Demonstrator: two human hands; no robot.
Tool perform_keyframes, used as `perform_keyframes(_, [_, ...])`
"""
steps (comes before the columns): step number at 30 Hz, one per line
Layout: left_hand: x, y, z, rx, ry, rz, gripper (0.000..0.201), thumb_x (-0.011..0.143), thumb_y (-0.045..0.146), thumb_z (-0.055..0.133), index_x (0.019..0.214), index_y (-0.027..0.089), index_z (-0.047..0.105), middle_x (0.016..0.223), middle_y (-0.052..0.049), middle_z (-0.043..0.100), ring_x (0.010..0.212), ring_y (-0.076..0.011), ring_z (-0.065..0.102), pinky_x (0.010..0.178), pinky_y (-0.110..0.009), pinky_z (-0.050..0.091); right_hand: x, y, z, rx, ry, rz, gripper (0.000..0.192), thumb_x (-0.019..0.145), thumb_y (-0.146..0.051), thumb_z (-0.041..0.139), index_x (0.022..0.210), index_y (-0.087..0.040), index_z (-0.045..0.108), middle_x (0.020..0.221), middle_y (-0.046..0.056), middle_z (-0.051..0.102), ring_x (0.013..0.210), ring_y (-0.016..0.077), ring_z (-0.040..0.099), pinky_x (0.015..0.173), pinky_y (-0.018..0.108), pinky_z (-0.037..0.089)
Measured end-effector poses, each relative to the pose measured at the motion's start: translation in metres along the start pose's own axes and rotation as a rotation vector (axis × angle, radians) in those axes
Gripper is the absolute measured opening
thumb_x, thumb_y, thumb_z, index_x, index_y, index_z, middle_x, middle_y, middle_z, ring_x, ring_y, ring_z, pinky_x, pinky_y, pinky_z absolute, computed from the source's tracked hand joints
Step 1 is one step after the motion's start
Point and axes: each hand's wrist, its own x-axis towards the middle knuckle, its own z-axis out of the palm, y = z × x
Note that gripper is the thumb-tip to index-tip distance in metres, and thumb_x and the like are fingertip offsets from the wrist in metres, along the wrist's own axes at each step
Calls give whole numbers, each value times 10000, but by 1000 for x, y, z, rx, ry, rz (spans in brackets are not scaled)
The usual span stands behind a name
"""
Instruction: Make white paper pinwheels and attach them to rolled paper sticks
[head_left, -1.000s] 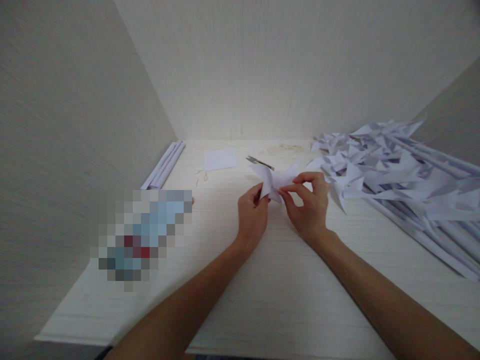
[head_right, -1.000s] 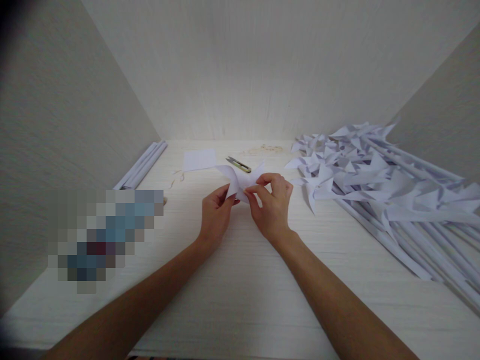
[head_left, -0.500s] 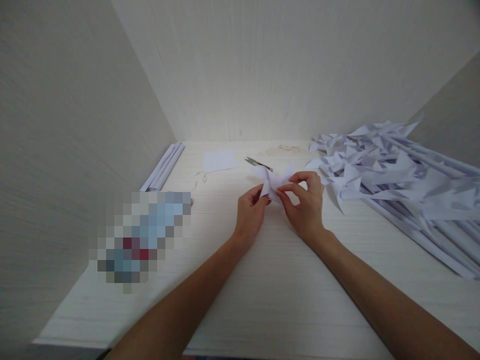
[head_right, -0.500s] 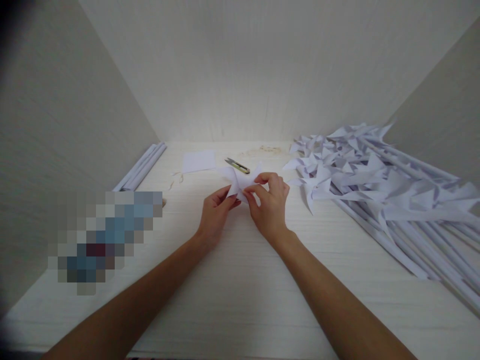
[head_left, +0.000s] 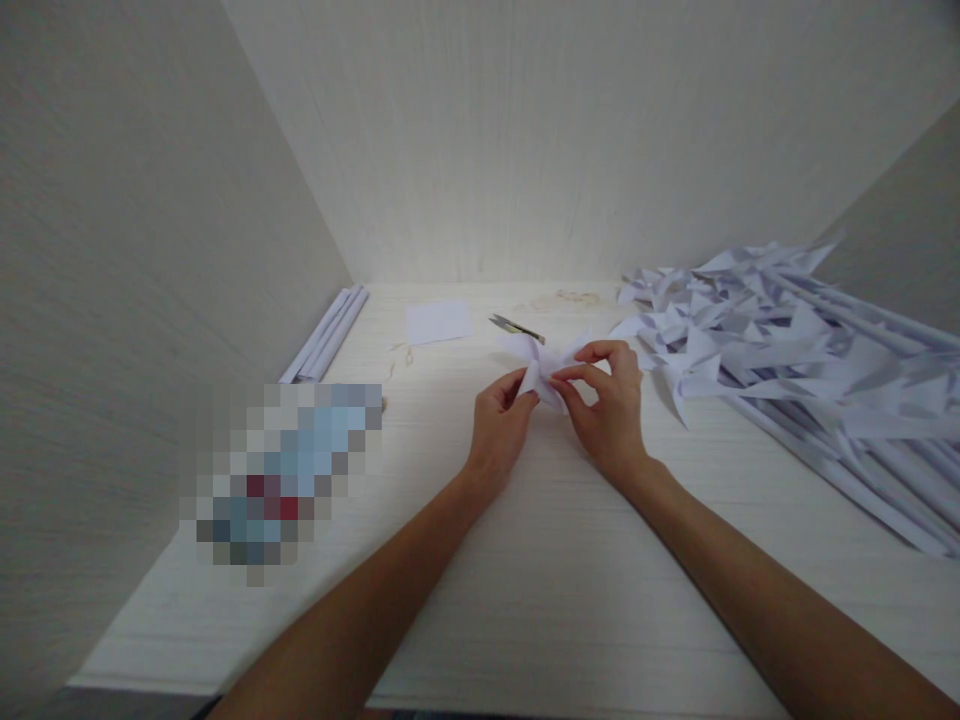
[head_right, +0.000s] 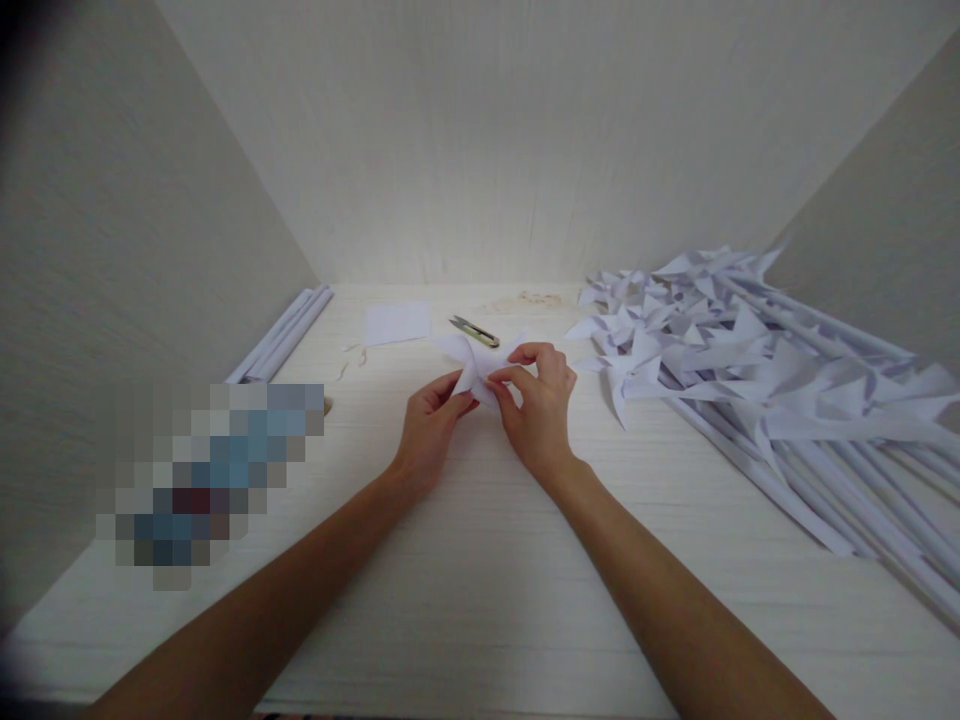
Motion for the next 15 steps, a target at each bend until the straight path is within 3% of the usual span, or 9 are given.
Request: perform_keyframes(15, [-1,2,0,101,-38,45,304,651,103,480,868,160,685,861,-18,687,864,-166,588,830,-293,422,0,-2,1,-37,1,-7,94,728,-164,612,666,-236,619,890,25,504,863,206,463,718,384,326])
